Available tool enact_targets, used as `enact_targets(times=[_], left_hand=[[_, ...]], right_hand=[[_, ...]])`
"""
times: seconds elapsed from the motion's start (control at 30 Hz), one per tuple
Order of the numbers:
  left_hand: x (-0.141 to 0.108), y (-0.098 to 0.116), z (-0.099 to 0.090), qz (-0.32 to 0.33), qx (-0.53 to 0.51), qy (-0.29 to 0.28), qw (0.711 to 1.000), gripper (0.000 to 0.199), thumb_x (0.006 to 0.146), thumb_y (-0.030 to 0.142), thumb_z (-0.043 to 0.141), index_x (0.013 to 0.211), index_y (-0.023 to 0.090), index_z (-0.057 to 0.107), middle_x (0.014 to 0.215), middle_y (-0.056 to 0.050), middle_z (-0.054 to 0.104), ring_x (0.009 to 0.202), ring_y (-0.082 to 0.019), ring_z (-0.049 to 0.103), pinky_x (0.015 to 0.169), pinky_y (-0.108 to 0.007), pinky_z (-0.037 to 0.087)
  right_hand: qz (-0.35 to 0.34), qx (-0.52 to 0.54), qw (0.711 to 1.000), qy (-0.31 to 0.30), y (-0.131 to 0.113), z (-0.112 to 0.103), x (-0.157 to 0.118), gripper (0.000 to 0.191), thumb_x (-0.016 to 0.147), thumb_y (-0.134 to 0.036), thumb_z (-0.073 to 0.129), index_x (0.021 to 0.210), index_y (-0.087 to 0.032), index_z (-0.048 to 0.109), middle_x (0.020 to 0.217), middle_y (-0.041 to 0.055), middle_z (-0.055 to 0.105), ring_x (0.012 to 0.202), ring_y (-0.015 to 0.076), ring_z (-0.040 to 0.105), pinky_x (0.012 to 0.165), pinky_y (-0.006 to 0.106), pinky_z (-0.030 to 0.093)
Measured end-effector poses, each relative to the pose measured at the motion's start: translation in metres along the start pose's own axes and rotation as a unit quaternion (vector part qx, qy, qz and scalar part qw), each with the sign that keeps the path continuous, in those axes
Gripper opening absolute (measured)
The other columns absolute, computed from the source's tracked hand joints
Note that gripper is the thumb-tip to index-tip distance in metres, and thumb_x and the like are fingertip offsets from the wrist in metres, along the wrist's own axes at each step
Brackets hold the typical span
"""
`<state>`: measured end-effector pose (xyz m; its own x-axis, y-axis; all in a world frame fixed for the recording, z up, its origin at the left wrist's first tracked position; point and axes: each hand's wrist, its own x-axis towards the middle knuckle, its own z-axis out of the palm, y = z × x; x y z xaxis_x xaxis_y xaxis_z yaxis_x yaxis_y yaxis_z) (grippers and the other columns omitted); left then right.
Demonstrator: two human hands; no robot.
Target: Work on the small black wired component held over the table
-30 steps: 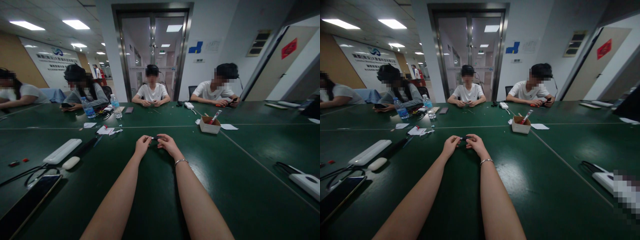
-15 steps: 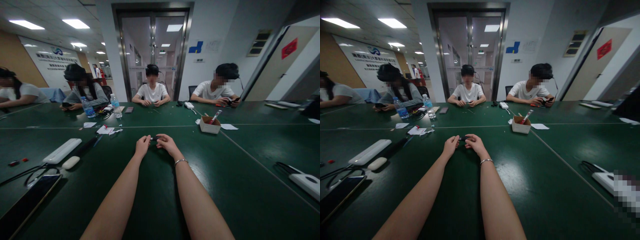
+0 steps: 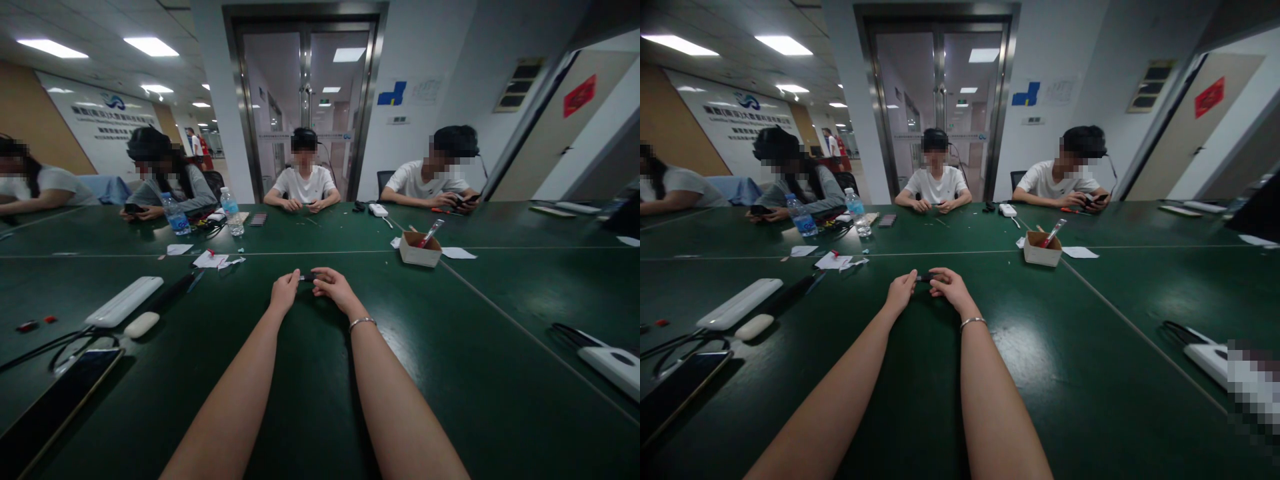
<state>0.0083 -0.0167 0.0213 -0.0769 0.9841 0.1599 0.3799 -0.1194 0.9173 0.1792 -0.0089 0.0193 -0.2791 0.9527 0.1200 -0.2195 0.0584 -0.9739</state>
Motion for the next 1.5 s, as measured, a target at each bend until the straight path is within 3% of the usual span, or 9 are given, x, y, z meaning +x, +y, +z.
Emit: enact_targets(times=[0.23,0.53,0.83,1.5], left_hand=[[0.002,0.0,0.001,0.002,0.04,0.022,0.999,0.055,0.083,0.062,0.035,0.052,0.019,0.048,0.049,0.001,0.045,0.049,-0.013,0.042,0.05,-0.026,0.026],[0.006,-0.01,0.005,0.019,-0.037,-0.012,0.999,0.042,0.081,0.058,0.045,0.069,0.019,0.056,0.061,0.0,0.055,0.058,-0.013,0.052,0.052,-0.023,0.038],[0.005,-0.013,0.003,0.063,-0.04,-0.031,0.997,0.028,0.081,0.047,0.051,0.08,0.02,0.061,0.077,-0.002,0.065,0.07,-0.015,0.058,0.055,-0.023,0.042],[0.005,-0.012,0.001,0.058,-0.005,-0.022,0.998,0.045,0.081,0.06,0.046,0.066,0.019,0.058,0.059,0.001,0.057,0.056,-0.013,0.052,0.054,-0.024,0.039]], right_hand=[[0.003,0.002,1.0,-0.012,0.001,-0.001,0.001,0.038,0.068,-0.02,0.074,0.105,-0.02,0.063,0.084,0.0007,0.064,0.06,0.008,0.064,0.056,0.02,0.054],[0.001,0.015,1.0,0.013,0.002,-0.001,0.002,0.037,0.066,-0.024,0.076,0.101,-0.019,0.065,0.073,-0.0015,0.064,0.056,0.0089,0.063,0.054,0.021,0.054],[0.045,0.074,0.995,0.049,0.001,-0.001,0.004,0.03,0.066,-0.026,0.079,0.09,-0.014,0.066,0.066,0.0039,0.067,0.053,0.0117,0.062,0.053,0.026,0.055],[0.019,0.032,0.999,0.014,0.005,-0.004,0.003,0.035,0.064,-0.028,0.08,0.094,-0.017,0.065,0.07,0.0013,0.067,0.058,0.0105,0.063,0.054,0.022,0.053]])
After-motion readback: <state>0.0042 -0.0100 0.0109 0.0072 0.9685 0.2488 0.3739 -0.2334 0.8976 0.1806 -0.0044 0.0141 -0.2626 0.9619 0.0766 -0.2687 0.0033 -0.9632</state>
